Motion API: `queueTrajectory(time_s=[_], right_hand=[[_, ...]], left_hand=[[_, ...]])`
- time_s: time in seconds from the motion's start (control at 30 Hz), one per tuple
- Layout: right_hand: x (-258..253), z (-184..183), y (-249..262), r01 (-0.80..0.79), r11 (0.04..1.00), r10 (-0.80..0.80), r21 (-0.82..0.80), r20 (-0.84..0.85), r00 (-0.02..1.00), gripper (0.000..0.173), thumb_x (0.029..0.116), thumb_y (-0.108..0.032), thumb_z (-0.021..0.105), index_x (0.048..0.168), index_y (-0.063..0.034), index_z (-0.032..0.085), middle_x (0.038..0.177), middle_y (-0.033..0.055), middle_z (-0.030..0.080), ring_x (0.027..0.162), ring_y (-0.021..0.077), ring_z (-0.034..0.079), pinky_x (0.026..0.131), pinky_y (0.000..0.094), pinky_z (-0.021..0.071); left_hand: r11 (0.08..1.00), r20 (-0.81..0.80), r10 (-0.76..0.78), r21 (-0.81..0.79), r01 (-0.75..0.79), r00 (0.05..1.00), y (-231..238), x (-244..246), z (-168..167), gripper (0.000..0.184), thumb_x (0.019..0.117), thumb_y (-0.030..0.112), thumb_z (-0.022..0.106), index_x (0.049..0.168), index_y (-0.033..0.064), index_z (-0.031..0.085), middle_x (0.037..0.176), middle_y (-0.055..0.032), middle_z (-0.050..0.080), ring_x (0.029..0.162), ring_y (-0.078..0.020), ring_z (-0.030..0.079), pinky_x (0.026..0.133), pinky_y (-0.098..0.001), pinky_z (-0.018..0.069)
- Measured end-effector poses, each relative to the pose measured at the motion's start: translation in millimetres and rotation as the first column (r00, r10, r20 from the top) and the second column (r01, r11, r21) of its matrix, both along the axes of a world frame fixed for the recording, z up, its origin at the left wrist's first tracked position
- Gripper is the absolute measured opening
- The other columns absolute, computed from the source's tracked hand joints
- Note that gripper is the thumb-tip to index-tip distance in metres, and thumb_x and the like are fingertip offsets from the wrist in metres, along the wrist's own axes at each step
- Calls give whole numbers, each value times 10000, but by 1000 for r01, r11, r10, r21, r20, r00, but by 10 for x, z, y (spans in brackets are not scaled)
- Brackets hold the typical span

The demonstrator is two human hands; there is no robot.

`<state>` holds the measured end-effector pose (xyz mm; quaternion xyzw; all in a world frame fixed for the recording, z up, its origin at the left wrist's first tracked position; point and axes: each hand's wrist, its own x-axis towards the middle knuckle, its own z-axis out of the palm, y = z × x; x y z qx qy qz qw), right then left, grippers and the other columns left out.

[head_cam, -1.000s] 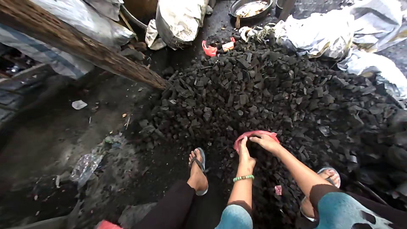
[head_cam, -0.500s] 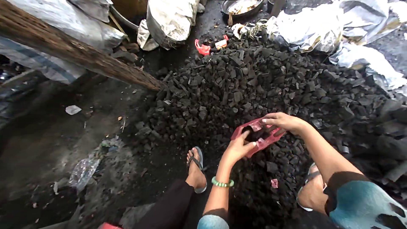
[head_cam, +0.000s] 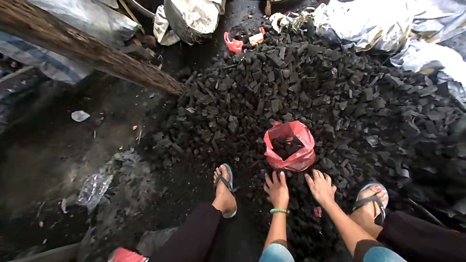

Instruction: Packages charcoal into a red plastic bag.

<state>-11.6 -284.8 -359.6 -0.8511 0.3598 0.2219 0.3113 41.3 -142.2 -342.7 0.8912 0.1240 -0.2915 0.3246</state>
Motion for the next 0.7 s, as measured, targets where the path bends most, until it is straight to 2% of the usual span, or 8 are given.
queueTrajectory(time_s=[0.1,0.23,0.27,0.33,0.4,0.47,0.57,0.7], right_hand=[[-126,63,49,41,998,-43,57,50,998,579,1083,-542,330,1528,-212,497,1606,35,435,1503,375,312,1103,694,261],[-250,125,255,225,939,-289,260,238,927,517,1111,-406,344,1438,-93,593,1463,171,578,1403,393,477,1147,632,301],[-300,101,303,280,904,-376,322,291,880,507,1111,-383,357,1418,-65,605,1419,198,606,1375,387,511,1144,612,328],[-373,26,388,366,789,-573,494,377,727,490,1091,-338,380,1382,-22,615,1414,195,603,1373,312,516,1157,533,351],[-377,16,449,397,609,-755,687,349,554,482,1083,-302,389,1385,20,584,1439,180,571,1357,226,512,1153,435,373],[-377,65,477,391,502,-833,771,310,458,448,1077,-272,422,1359,38,582,1367,171,605,1242,181,572,1071,386,445],[-326,222,505,300,519,-826,801,378,419,395,1025,-244,445,1235,27,640,1168,104,678,1062,112,636,953,321,519],[-16,713,479,75,592,-764,802,530,368,420,975,-330,477,1216,-41,662,1126,20,706,1008,72,662,889,301,566]], left_hand=[[1000,-4,0,7,0,1000,-91,-212,57,617,1034,575,477,1566,267,426,1713,-125,126,1488,-504,252,1044,-731,351],[974,119,92,-215,-65,989,-142,-444,63,505,1057,354,536,1491,97,519,1619,-220,336,1473,-443,321,1194,-603,221],[948,123,156,-297,-113,980,-153,-470,61,495,1061,317,530,1480,53,519,1597,-235,366,1466,-417,347,1200,-574,237],[837,52,307,-489,-244,950,-158,-513,8,521,1065,291,524,1490,-7,476,1583,-246,379,1473,-367,355,1213,-512,269],[691,-68,418,-624,-365,906,-185,-569,-6,558,1060,287,524,1521,-13,426,1592,-238,367,1481,-336,343,1212,-493,272],[589,-151,468,-681,-435,871,-211,-594,100,538,1063,247,523,1518,-21,422,1585,-224,385,1462,-312,370,1195,-476,294],[497,-132,523,-755,-428,842,-197,-587,323,527,1041,195,521,1504,-38,425,1558,-219,419,1418,-272,416,1166,-427,331],[444,32,577,-851,-281,816,-223,-340,832,518,972,249,535,1430,5,518,1414,-160,555,1271,-189,542,1078,-379,446]])
